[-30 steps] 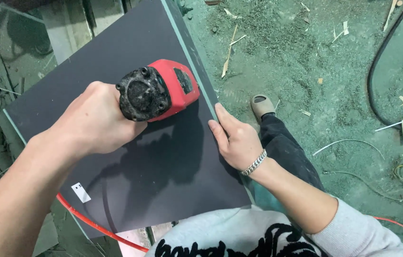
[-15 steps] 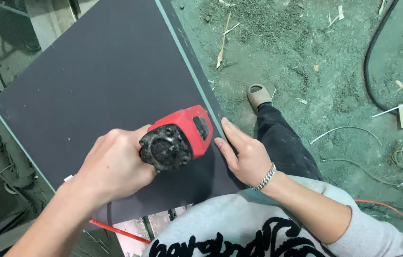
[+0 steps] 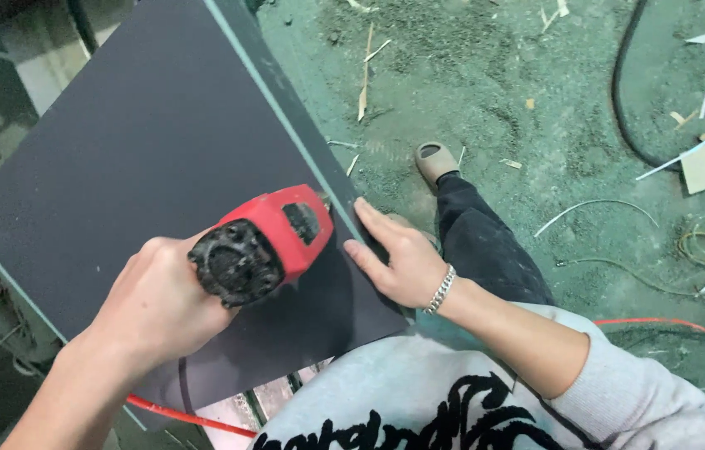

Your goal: Assembling a wooden drawer frame using a pneumatic nail gun in a workshop environment.

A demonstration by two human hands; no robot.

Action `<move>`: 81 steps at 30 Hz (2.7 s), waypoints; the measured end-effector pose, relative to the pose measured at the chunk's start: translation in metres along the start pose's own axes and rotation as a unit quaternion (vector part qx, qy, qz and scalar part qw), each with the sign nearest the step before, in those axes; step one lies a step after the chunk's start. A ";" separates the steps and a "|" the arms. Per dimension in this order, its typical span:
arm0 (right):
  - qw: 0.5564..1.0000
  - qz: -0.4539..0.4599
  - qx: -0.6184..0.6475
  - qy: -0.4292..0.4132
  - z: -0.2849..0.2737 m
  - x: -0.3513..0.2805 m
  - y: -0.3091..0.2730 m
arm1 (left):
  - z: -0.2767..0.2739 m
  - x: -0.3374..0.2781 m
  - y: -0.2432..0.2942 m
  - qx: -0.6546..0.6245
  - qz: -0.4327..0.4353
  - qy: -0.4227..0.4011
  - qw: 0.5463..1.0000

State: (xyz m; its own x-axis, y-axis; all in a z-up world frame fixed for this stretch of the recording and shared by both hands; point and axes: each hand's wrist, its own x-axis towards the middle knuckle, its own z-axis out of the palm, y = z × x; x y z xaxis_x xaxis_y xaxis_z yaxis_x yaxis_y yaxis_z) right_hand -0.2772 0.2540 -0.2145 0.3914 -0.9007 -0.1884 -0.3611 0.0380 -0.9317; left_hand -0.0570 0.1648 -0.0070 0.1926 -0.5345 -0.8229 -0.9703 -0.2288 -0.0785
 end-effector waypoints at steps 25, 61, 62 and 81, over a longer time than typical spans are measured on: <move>0.903 0.325 0.223 -0.169 -0.019 -0.045 0.012 | 0.108 -0.038 -0.026 0.023 0.114 -0.007 0.993; 0.776 0.227 0.572 -0.143 -0.116 -0.040 -0.083 | 0.147 -0.105 -0.043 -0.139 0.316 0.405 0.847; 0.779 0.225 0.565 -0.150 -0.124 -0.038 -0.086 | 0.147 -0.108 -0.055 -0.144 0.311 0.412 0.844; 0.772 0.068 0.580 -0.251 -0.123 -0.058 -0.117 | 0.236 -0.091 -0.068 -0.179 0.380 0.599 0.682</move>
State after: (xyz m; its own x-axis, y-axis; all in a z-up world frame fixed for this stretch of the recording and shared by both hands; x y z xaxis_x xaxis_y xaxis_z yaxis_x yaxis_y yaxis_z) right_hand -0.3618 0.2488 -0.0567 0.8009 -0.5834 -0.1349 0.4580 0.7420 -0.4896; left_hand -0.0432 0.4207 -0.0592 -0.1562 -0.8411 0.5179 -0.8008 0.4148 0.4321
